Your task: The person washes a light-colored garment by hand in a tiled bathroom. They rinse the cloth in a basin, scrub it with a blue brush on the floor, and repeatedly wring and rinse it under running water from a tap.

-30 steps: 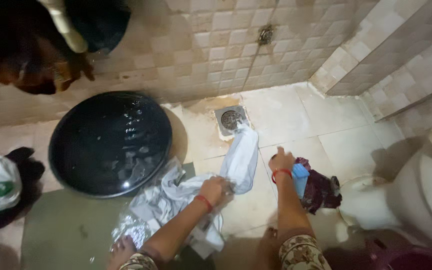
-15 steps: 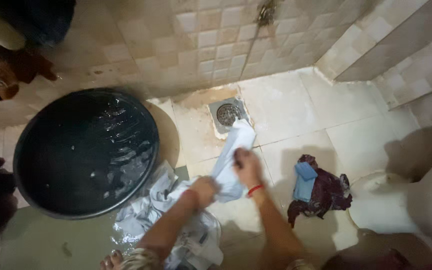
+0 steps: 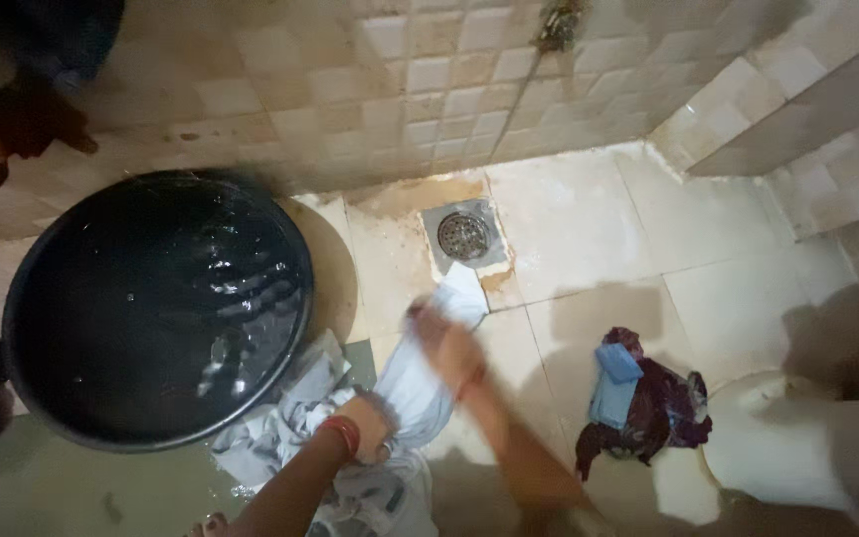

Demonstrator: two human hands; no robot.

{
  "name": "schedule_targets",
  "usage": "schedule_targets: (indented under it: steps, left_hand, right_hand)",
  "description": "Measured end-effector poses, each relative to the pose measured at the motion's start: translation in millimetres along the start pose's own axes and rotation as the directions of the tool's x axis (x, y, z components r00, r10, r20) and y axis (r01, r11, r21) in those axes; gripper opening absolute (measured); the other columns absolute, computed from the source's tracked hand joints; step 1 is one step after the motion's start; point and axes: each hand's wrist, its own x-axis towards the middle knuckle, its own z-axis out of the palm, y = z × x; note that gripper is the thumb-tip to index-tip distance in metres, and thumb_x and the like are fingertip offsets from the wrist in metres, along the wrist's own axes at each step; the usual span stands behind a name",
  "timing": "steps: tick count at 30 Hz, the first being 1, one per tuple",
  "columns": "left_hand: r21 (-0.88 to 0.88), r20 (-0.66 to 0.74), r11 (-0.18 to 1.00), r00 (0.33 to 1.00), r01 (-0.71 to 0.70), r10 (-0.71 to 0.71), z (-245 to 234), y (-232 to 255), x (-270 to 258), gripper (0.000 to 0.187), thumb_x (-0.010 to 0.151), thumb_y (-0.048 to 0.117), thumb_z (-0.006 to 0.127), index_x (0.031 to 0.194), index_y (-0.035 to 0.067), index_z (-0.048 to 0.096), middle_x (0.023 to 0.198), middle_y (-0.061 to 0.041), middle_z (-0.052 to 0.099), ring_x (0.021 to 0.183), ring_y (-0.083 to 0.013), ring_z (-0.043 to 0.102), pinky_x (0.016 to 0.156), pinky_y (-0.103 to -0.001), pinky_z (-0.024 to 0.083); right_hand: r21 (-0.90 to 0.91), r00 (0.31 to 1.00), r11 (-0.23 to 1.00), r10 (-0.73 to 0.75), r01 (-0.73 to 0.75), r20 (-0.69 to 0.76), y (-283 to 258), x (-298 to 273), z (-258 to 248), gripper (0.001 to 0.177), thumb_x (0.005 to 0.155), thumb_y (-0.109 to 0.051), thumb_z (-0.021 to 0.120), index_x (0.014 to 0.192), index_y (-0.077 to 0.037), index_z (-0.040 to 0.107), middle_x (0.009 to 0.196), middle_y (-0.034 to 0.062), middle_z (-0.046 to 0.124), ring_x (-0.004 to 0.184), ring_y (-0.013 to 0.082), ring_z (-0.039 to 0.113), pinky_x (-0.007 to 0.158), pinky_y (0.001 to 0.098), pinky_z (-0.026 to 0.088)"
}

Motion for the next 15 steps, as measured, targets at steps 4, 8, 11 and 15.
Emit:
schedule_targets:
  steps: [4, 8, 11, 15]
  left_hand:
    - [-0.003, -0.032, 1.000, 0.999, -0.013, 0.013, 2, 0, 4, 0.040, 0.076, 0.039, 0.069, 0.100, 0.007, 0.075, 0.104, -0.019, 0.072, 0.101, -0.0388, 0.067, 0.089, -0.051, 0.052]
    - [0.026, 0.028, 0.999, 0.999, 0.028, -0.028, 3, 0, 3, 0.040, 0.078, 0.039, 0.067, 0.100, 0.007, 0.075, 0.105, -0.019, 0.072, 0.102, -0.0389, 0.067, 0.088, -0.052, 0.052]
    - [0.009, -0.007, 1.000, 1.000, 0.005, -0.005, -4, 1, -3, 0.043, 0.079, 0.042, 0.068, 0.101, 0.006, 0.075, 0.106, -0.020, 0.071, 0.101, -0.0395, 0.067, 0.087, -0.052, 0.052]
    - [0.028, -0.005, 0.999, 0.999, -0.031, 0.031, -14, 4, -4, 0.042, 0.080, 0.041, 0.066, 0.101, 0.005, 0.075, 0.103, -0.020, 0.072, 0.100, -0.0380, 0.068, 0.086, -0.052, 0.053]
  right_hand:
    - [-0.187, 0.883, 0.940, 0.335, -0.287, 0.330, 11, 4, -1, 0.041, 0.103, -0.046, 0.046, 0.116, -0.015, 0.070, 0.090, 0.0219, 0.073, 0.079, 0.0406, 0.069, 0.068, 0.0530, 0.057]
    - [-0.316, 0.773, 0.733, 0.634, -0.602, -0.004, 52, 32, -15, 0.056, 0.097, -0.055, 0.056, 0.116, -0.003, 0.065, 0.089, 0.0285, 0.071, 0.079, 0.0421, 0.070, 0.068, 0.0513, 0.057]
    - [-0.339, 0.920, 0.870, 0.390, -0.358, 0.030, 58, 26, 2, 0.046, 0.104, -0.039, 0.053, 0.133, -0.005, 0.059, 0.111, 0.0248, 0.071, 0.090, 0.0396, 0.071, 0.073, 0.0493, 0.058]
    - [-0.272, 0.980, 0.954, -0.074, 0.123, 0.185, 46, 1, 28, 0.043, 0.110, -0.023, 0.050, 0.151, -0.010, 0.052, 0.134, 0.0197, 0.071, 0.098, 0.0376, 0.072, 0.077, 0.0470, 0.058]
